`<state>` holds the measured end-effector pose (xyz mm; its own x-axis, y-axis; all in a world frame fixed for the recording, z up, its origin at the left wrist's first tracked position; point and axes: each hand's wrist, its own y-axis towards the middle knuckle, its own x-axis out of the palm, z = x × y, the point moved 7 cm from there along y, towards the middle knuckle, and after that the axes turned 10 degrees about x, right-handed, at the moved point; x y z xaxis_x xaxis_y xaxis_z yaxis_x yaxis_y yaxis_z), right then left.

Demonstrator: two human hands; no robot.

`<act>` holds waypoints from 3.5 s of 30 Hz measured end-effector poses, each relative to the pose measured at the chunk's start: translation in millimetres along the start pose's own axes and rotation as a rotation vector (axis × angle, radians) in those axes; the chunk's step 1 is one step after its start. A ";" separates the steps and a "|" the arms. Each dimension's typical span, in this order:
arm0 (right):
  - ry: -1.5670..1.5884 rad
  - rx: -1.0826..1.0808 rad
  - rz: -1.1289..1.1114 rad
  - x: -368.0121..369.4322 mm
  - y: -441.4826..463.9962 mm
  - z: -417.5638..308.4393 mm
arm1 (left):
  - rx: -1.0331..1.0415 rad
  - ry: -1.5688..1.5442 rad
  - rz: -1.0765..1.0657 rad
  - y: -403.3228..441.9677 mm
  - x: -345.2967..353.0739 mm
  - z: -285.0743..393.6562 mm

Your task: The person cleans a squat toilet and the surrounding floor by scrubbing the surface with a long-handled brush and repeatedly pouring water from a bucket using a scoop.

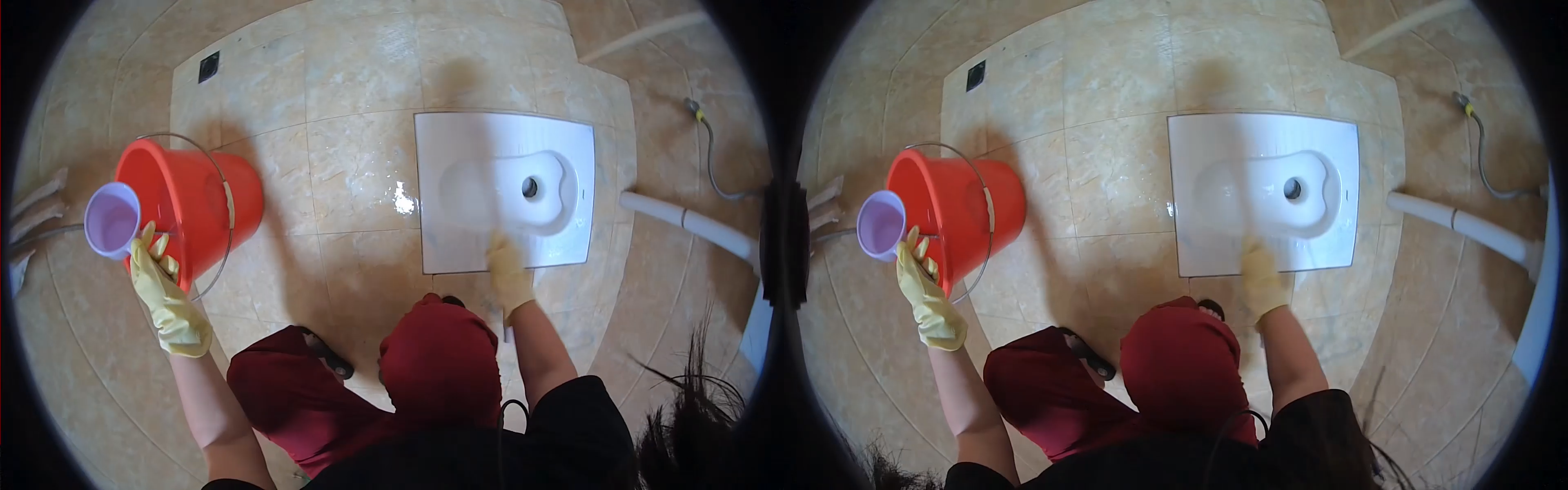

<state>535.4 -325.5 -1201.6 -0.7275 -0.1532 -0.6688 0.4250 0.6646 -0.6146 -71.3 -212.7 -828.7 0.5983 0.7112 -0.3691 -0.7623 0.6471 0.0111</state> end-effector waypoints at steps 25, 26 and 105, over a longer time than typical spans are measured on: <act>-0.099 0.485 0.065 -9.8 -146.2 -12.3 | 0.068 0.045 -0.455 39.6 -35.2 -74.1; -0.040 0.511 0.078 -12.7 -145.8 -16.5 | 0.054 0.014 -0.468 37.6 -37.0 -74.3; 0.546 0.808 0.270 31.3 -405.0 224.1 | -0.076 1.306 -1.039 302.9 -46.6 -299.2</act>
<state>461.3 -763.3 -1067.4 -0.6138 0.4190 -0.6691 0.7020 -0.0980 -0.7054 -403.9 -132.1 -1086.3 0.2592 -0.7003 -0.6652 -0.2320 0.6234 -0.7467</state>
